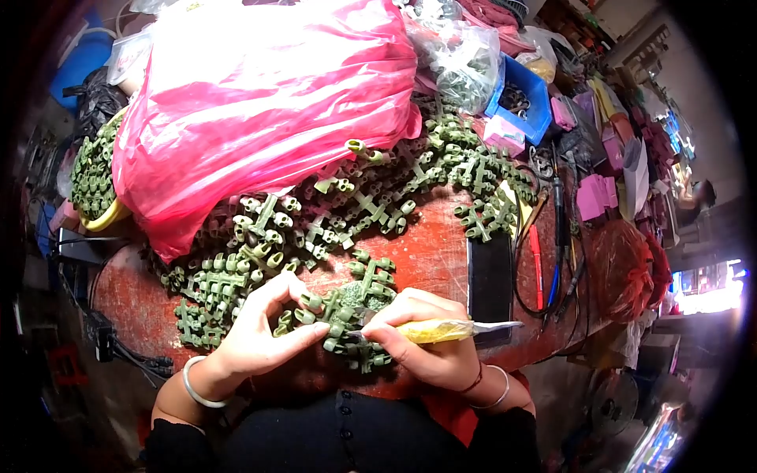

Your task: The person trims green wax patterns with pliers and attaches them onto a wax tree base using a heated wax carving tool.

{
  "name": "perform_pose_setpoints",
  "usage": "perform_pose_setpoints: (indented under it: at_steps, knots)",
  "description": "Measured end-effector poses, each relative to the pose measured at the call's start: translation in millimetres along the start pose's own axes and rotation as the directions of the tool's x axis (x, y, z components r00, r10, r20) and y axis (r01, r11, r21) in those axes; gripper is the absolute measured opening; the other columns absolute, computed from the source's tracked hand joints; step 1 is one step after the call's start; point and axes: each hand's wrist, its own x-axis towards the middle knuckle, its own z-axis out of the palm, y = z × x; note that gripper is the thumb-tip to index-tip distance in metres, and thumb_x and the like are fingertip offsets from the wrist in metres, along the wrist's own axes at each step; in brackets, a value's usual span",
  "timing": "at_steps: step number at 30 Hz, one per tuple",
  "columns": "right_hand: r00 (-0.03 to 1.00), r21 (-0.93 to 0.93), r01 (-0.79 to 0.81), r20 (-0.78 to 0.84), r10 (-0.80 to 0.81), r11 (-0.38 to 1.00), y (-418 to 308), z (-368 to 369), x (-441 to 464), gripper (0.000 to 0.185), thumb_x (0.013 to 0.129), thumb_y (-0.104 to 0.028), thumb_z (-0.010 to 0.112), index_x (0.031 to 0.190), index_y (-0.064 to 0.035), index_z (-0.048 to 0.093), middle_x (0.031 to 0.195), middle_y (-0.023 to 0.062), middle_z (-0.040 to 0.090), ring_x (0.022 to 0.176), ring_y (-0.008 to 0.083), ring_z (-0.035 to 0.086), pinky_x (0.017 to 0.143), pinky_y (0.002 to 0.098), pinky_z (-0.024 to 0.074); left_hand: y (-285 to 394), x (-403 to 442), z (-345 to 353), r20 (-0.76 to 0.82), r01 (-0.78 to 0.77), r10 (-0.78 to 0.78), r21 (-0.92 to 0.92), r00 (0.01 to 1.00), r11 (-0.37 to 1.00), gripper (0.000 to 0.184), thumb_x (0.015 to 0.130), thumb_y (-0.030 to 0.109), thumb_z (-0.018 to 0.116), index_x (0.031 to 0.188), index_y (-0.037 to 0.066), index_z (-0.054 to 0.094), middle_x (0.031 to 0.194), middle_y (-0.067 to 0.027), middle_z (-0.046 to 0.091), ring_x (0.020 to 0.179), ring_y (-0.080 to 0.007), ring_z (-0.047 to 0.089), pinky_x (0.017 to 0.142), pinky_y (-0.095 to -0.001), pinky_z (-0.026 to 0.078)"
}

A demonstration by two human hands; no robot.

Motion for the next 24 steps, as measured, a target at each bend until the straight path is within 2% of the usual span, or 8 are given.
perform_pose_setpoints:
  at_steps: [6,9,11,14,16,19,21,24]
  knots:
    - [0.996,0.109,0.004,-0.084,0.005,0.994,-3.9,1.3,-0.1,0.008,0.088,-0.003,0.068,0.094,0.0012,0.073,0.088,0.0118,0.072,0.077,0.0185,0.064,0.07,0.03,0.0501,-3.3,1.3,-0.7,0.016,0.038,-0.037,-0.054,0.999,0.998,0.026,0.082,0.003,0.077,0.094,0.006,0.054,0.094,-0.001,0.054,0.091,-0.0093,0.052,0.086,-0.0258,0.043]
    - [0.999,0.03,-0.036,0.029,0.035,0.999,2.0,-0.8,-1.3,0.012,0.088,-0.005,0.07,0.097,0.0017,0.072,0.089,0.012,0.072,0.078,0.0196,0.065,0.07,0.0303,0.0498,-1.9,2.4,1.0,0.012,0.046,-0.045,-0.063,0.999,0.997,0.026,0.082,0.005,0.077,0.092,0.006,0.053,0.09,-0.0009,0.055,0.088,-0.0091,0.051,0.083,-0.0261,0.043]
    - [1.0,0.037,-0.001,0.012,0.0,0.999,0.2,-0.5,0.8,0.012,0.088,-0.006,0.071,0.097,0.0016,0.072,0.09,0.0122,0.072,0.078,0.0198,0.065,0.07,0.0304,0.0497,0.7,3.1,1.2,0.002,0.032,-0.032,-0.064,0.999,0.997,0.025,0.083,0.006,0.076,0.09,0.006,0.052,0.087,-0.0007,0.054,0.085,-0.0088,0.05,0.079,-0.0263,0.043]
    - [0.999,0.051,0.045,-0.024,-0.044,0.998,-0.4,-0.9,0.7,0.012,0.088,-0.007,0.071,0.097,0.001,0.072,0.09,0.0124,0.072,0.079,0.02,0.065,0.07,0.0307,0.0496,8.4,4.1,-2.2,0.014,0.121,-0.121,-0.202,0.993,0.972,0.025,0.083,0.004,0.075,0.09,0.007,0.052,0.088,-0.0002,0.056,0.086,-0.0087,0.052,0.08,-0.0266,0.044]
    - [0.998,0.058,0.054,-0.048,-0.051,0.997,-0.3,-1.1,-0.1,0.012,0.088,-0.008,0.071,0.098,0.0006,0.072,0.09,0.0126,0.072,0.08,0.02,0.065,0.071,0.0307,0.0496,13.4,4.2,-2.7,0.053,0.24,-0.238,-0.38,0.97,0.893,0.025,0.084,0.002,0.075,0.09,0.008,0.051,0.09,0.0001,0.057,0.087,-0.0077,0.055,0.076,-0.0251,0.045]
    - [1.0,0.082,0.014,-0.01,-0.014,0.997,1.9,-0.1,0.6,0.014,0.089,-0.009,0.071,0.099,0.0,0.072,0.092,0.0128,0.072,0.08,0.0204,0.065,0.071,0.0308,0.0497,13.0,3.7,-5.6,0.119,0.316,-0.295,-0.467,0.948,0.826,0.025,0.084,0.001,0.075,0.091,0.009,0.052,0.092,-0.0003,0.059,0.085,-0.0066,0.056,0.07,-0.0227,0.046]
    - [0.977,0.018,0.197,-0.091,-0.195,0.98,2.6,1.1,5.0,0.015,0.089,-0.009,0.071,0.102,-0.0001,0.071,0.094,0.0128,0.072,0.08,0.0209,0.065,0.072,0.0311,0.0501,11.5,3.8,-5.1,0.113,0.307,-0.289,-0.466,0.951,0.83,0.025,0.084,0.001,0.075,0.091,0.01,0.052,0.092,-0.0003,0.059,0.083,-0.0062,0.057,0.068,-0.0217,0.046]
    - [0.994,0.08,0.101,-0.052,-0.097,0.992,-2.6,1.5,1.0,0.017,0.089,-0.008,0.071,0.103,0.0001,0.07,0.096,0.0123,0.072,0.077,0.0205,0.065,0.071,0.0306,0.0504,12.7,3.8,-5.7,0.101,0.314,-0.306,-0.496,0.947,0.81,0.025,0.084,0.002,0.075,0.092,0.01,0.053,0.091,-0.0003,0.06,0.081,-0.0056,0.056,0.065,-0.0208,0.045]
